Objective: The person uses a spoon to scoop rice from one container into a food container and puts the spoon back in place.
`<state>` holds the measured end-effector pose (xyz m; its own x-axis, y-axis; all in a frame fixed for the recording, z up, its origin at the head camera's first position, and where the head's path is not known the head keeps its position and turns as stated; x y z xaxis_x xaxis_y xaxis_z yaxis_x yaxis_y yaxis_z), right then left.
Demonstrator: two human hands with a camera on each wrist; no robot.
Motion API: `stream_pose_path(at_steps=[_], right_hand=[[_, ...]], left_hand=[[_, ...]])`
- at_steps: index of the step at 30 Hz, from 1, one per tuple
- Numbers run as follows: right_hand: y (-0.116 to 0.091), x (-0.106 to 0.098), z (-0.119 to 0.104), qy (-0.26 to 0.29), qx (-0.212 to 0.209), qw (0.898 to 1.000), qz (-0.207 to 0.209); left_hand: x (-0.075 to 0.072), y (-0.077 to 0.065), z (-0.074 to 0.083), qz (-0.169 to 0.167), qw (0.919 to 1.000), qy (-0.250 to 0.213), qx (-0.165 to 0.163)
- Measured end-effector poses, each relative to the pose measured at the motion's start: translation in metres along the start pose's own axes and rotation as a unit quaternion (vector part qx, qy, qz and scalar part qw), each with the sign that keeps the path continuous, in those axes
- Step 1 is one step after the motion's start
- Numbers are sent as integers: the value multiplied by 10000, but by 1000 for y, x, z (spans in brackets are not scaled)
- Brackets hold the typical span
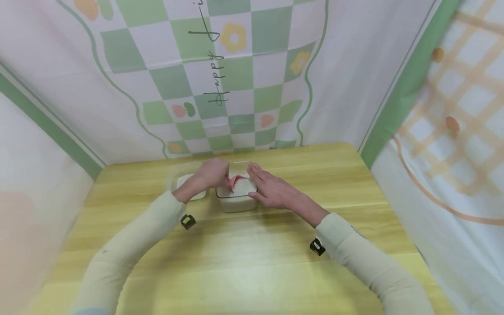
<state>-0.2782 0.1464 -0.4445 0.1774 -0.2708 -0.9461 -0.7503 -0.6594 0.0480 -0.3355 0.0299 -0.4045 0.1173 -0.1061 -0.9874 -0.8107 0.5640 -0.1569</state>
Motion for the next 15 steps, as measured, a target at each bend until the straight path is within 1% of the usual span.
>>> stream_pose_path(at_steps=[3,6,11,15], right_hand=[[0,-1,1,-22,0,10000,5],[0,-1,1,6,19,10000,-17],[0,-1,0,24,29,10000,-10],[0,0,0,-19,41,10000,-8]], left_hand=[[-1,-4,-6,-174,9990,-393,-72],[0,-9,-14,-324,9947,-969,-105],[3,-18,-25,-457,9835,-1751,-33],[8,-25,-33,-493,9744,-2193,37]])
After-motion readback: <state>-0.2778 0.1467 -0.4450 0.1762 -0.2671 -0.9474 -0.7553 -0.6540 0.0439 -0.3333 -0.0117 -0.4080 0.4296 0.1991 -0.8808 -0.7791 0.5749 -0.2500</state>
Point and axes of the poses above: each hand's wrist, its own y-axis towards the middle knuckle, its own x-axis out of the palm, z = x × y, the point moved 9 cm from there along y, towards the middle knuckle, and after that the axes turned 5 degrees about y, right-handed, at the moved point
